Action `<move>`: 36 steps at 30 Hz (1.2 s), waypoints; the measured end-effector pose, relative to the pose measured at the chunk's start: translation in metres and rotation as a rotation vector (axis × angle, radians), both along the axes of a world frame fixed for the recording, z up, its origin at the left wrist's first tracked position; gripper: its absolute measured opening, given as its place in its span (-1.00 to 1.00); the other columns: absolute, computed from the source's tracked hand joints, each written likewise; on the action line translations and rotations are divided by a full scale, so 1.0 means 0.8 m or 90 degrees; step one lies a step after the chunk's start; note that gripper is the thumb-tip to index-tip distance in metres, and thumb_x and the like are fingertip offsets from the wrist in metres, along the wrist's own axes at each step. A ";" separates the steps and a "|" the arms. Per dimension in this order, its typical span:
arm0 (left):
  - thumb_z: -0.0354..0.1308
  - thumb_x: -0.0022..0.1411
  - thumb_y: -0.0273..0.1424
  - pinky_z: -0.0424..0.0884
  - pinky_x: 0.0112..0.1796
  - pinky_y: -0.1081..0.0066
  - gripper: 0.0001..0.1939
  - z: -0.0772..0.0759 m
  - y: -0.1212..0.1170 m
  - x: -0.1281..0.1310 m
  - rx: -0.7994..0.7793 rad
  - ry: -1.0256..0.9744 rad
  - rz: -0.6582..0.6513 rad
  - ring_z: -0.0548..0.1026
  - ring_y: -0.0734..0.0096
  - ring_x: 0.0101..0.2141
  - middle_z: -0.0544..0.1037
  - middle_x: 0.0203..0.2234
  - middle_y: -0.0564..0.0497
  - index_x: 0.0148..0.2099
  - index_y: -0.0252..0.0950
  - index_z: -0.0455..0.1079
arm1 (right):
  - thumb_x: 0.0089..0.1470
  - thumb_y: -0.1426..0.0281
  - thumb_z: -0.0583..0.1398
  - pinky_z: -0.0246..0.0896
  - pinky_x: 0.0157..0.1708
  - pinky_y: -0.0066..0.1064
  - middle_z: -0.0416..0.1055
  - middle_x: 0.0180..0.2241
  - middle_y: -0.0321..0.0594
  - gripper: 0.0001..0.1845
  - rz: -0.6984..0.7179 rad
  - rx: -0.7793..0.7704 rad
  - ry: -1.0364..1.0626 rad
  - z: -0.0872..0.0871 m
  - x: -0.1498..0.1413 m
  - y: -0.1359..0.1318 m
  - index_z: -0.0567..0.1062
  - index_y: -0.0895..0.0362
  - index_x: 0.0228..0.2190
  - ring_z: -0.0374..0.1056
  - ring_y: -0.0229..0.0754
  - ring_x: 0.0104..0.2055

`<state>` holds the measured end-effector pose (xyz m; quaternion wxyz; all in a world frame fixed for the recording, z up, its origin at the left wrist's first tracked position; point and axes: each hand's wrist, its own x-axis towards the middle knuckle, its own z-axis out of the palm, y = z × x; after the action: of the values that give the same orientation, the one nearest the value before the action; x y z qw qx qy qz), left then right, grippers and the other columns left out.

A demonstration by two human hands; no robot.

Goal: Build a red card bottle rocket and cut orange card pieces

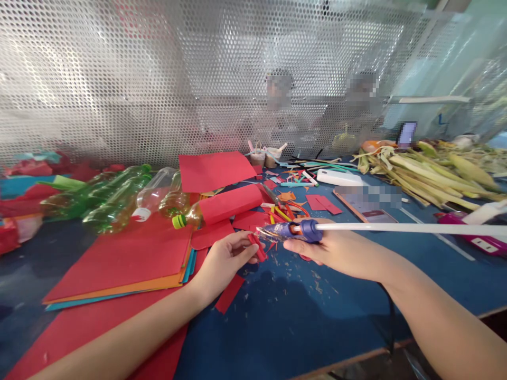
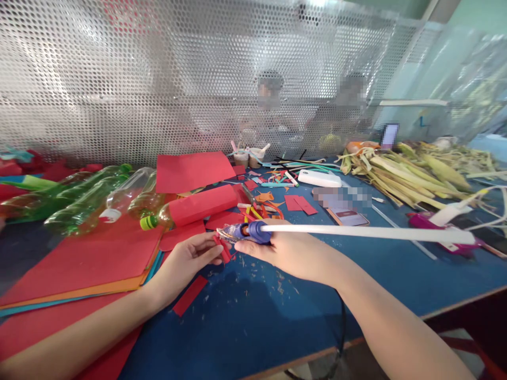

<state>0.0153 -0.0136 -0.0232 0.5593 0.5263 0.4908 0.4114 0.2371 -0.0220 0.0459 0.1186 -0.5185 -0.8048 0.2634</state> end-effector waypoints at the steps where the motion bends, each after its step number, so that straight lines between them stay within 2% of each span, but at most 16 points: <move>1: 0.30 -0.04 -0.29 0.46 -0.30 0.40 -0.73 0.000 0.000 0.000 0.000 -0.003 -0.003 0.49 0.47 -0.50 0.52 -0.52 0.12 -0.27 -0.29 0.45 | 0.11 -0.14 -0.05 0.05 -0.52 -0.44 0.34 -0.58 -0.31 -0.41 0.000 0.006 -0.004 0.000 0.000 0.000 0.47 0.07 -0.39 0.22 -0.24 -0.56; 10: 0.28 -0.01 -0.28 0.46 -0.28 0.40 -0.76 -0.001 0.001 0.000 0.009 -0.005 -0.014 0.48 0.47 -0.47 0.56 -0.46 0.08 -0.27 -0.29 0.47 | 0.09 -0.15 -0.03 0.07 -0.51 -0.44 0.41 -0.52 -0.28 -0.42 0.004 -0.013 -0.007 0.000 0.002 -0.002 0.45 0.07 -0.43 0.28 -0.20 -0.50; 15: 0.27 0.00 -0.26 0.46 -0.28 0.39 -0.77 -0.001 0.001 0.000 0.017 0.004 -0.021 0.49 0.44 -0.47 0.57 -0.46 0.05 -0.30 -0.28 0.48 | 0.13 -0.11 -0.03 0.12 -0.43 -0.43 0.43 -0.47 -0.27 -0.45 0.026 0.019 0.001 0.003 0.000 -0.005 0.46 0.06 -0.40 0.30 -0.19 -0.47; 20: 0.28 -0.01 -0.28 0.47 -0.29 0.37 -0.77 0.001 0.000 -0.001 0.024 0.029 -0.018 0.49 0.42 -0.50 0.55 -0.52 0.07 -0.29 -0.28 0.49 | 0.12 -0.12 -0.03 0.15 -0.36 -0.41 0.47 -0.39 -0.24 -0.45 0.017 0.052 0.023 -0.003 0.001 -0.002 0.49 0.03 -0.32 0.35 -0.15 -0.39; 26: 0.28 -0.02 -0.28 0.46 -0.29 0.38 -0.78 0.002 0.000 -0.001 0.019 0.027 -0.017 0.49 0.43 -0.50 0.53 -0.53 0.09 -0.31 -0.28 0.48 | 0.09 -0.15 -0.04 0.10 -0.49 -0.44 0.45 -0.48 -0.27 -0.41 -0.005 0.004 -0.009 -0.004 0.001 -0.001 0.48 0.04 -0.40 0.31 -0.19 -0.49; 31: 0.26 0.01 -0.26 0.47 -0.28 0.37 -0.79 0.000 0.000 -0.002 0.028 0.035 -0.021 0.50 0.40 -0.47 0.56 -0.48 0.05 -0.31 -0.28 0.48 | 0.12 -0.10 -0.02 0.13 -0.45 -0.43 0.46 -0.46 -0.25 -0.46 0.011 0.033 0.004 -0.001 0.001 -0.004 0.51 0.05 -0.35 0.31 -0.17 -0.47; 36: 0.25 0.02 -0.27 0.45 -0.29 0.39 -0.81 -0.001 0.000 -0.001 0.025 0.034 -0.024 0.49 0.43 -0.47 0.56 -0.49 0.07 -0.33 -0.27 0.46 | 0.09 -0.14 -0.03 0.12 -0.48 -0.43 0.45 -0.49 -0.24 -0.41 0.005 -0.007 -0.011 0.001 0.003 -0.006 0.49 0.07 -0.42 0.30 -0.17 -0.49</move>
<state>0.0141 -0.0134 -0.0243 0.5431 0.5574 0.4871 0.3963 0.2393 -0.0265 0.0471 0.1079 -0.5180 -0.8066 0.2636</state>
